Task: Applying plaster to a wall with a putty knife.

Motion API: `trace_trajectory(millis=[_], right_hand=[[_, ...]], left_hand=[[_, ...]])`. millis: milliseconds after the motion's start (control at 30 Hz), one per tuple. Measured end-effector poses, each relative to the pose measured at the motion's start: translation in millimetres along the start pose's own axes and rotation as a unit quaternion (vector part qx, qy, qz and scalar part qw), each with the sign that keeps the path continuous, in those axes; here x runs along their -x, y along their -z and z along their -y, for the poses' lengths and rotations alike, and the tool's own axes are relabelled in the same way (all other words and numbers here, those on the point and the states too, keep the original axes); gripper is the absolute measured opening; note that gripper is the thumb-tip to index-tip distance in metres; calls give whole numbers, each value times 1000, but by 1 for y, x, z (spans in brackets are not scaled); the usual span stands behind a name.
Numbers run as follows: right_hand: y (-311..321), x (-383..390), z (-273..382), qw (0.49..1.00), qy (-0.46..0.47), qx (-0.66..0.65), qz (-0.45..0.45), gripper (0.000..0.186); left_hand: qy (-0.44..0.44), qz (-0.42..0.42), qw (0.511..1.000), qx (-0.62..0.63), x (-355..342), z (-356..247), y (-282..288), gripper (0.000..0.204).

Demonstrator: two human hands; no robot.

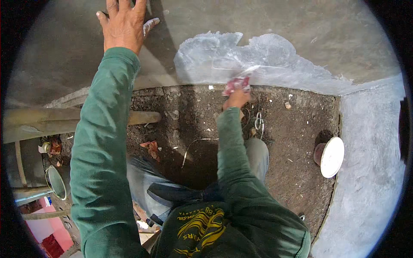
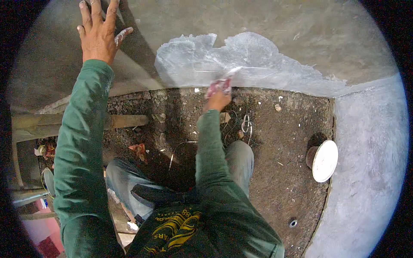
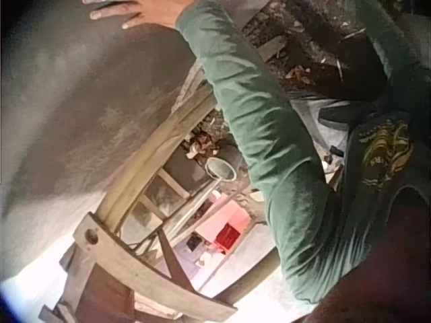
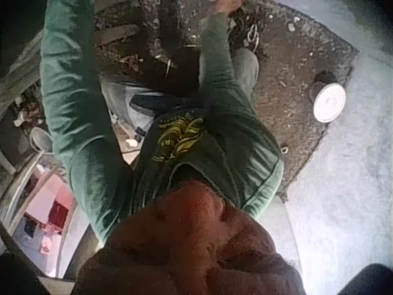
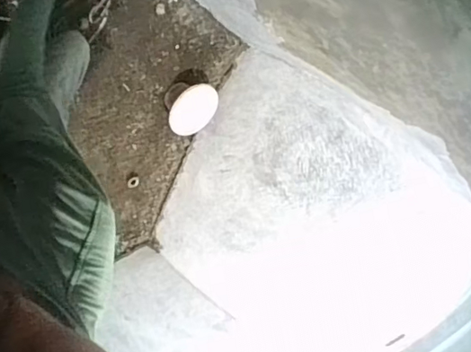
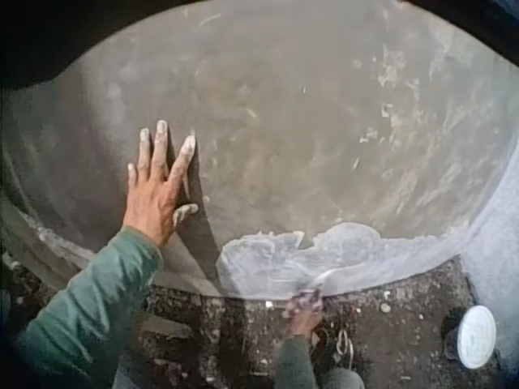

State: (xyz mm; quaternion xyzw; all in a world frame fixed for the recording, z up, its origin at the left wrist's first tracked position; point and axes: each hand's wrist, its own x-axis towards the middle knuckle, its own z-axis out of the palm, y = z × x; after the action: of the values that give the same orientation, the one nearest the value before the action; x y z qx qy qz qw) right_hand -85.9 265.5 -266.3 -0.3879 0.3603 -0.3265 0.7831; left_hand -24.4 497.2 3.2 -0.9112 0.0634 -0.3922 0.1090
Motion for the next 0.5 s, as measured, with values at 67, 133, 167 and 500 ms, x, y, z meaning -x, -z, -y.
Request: trace_trajectory(millis=[67, 133, 167, 500], right_hand=[[-15, 20, -12, 998, -27, -48, -15, 32], [-25, 35, -13, 997, -43, -56, -23, 27], [-29, 43, -9, 997, -45, -57, -17, 27], [-60, 61, 91, 942, -134, -226, 209, 30]], left_hand=[[9, 17, 996, 83, 0, -6, 11, 108], [11, 18, 996, 85, -1, -7, 10, 107], [12, 20, 996, 85, -1, -5, 11, 106], [14, 52, 995, 78, 1, 8, 23, 102]])
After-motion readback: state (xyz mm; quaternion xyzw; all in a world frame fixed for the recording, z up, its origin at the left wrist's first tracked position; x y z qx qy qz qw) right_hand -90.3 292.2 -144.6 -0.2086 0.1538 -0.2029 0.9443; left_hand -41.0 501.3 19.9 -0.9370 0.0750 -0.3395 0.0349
